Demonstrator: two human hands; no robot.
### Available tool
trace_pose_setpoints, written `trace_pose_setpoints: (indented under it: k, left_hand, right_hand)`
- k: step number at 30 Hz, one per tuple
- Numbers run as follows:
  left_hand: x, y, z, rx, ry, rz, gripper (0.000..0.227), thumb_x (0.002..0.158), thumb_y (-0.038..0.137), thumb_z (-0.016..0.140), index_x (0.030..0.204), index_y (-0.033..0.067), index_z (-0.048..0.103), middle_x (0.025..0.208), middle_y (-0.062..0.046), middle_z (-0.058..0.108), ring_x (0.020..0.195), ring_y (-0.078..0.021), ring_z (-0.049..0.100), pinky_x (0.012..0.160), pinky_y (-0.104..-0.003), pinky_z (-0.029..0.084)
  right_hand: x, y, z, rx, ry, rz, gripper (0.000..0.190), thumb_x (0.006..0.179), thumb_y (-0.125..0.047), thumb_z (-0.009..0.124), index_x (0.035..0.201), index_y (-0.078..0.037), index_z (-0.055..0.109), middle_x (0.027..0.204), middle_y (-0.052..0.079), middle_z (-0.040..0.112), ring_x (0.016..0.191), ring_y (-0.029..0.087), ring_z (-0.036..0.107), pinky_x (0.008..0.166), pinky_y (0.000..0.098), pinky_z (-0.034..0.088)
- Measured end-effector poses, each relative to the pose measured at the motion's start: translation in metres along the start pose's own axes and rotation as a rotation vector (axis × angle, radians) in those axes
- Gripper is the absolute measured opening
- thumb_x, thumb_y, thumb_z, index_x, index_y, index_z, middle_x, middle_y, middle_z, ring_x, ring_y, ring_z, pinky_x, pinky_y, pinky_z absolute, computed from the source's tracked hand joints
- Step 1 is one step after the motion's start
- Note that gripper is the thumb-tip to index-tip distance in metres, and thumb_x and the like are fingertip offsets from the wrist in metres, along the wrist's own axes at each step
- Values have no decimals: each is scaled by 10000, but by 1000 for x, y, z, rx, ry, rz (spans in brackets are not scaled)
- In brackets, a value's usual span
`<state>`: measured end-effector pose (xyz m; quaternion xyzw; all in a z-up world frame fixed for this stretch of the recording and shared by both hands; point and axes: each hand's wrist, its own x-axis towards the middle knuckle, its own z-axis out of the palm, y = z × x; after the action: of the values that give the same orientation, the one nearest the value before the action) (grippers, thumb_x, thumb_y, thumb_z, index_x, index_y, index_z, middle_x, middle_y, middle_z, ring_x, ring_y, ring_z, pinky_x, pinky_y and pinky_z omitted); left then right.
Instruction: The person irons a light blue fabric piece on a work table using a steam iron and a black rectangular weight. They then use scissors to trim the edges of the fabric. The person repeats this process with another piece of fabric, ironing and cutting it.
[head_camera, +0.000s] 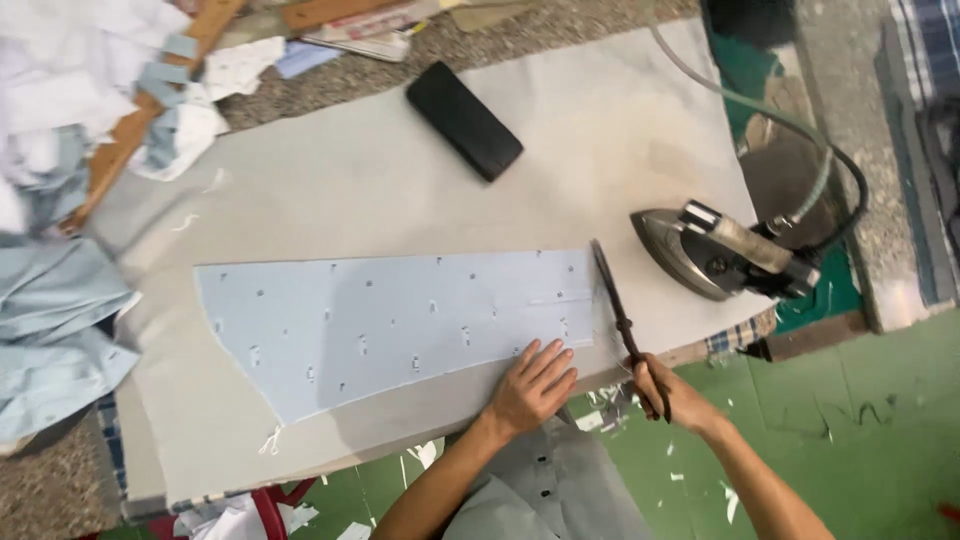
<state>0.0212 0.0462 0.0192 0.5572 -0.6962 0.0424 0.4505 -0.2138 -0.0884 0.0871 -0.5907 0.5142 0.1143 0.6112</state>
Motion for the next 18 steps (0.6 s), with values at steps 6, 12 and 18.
trace_pose_setpoints:
  k: [6, 12, 18]
  left_hand:
    - [-33, -39, -112, 201, -101, -150, 156, 974, 60, 719, 1110, -17, 723, 1262, -233, 674, 1242, -424, 614, 1096, -598, 483]
    - [-104, -37, -177, 596, -108, -463, 280, 1029, 162, 655, 1258, 1, 673, 1418, -244, 587, 1375, -410, 518, 1182, -573, 391]
    - [-151, 30, -179, 729, 71, -787, 489, 1043, 221, 645, 1476, 34, 517, 1591, -188, 426, 1493, -374, 404, 1238, -568, 337]
  right_hand:
    - [0, -61, 47, -195, 375, 146, 722, 988, -579, 257, 1408, -17, 426, 979, 201, 700, 798, 332, 684, 803, 491, 526]
    - [62, -59, 63, -404, 150, -176, 639, 1015, -488, 314, 1397, 18, 395, 719, 185, 643, 596, 345, 633, 562, 464, 501]
    - [96, -141, 90, -528, -17, -208, 672, 992, -540, 340, 1357, 22, 398, 843, 194, 684, 711, 354, 662, 622, 472, 506]
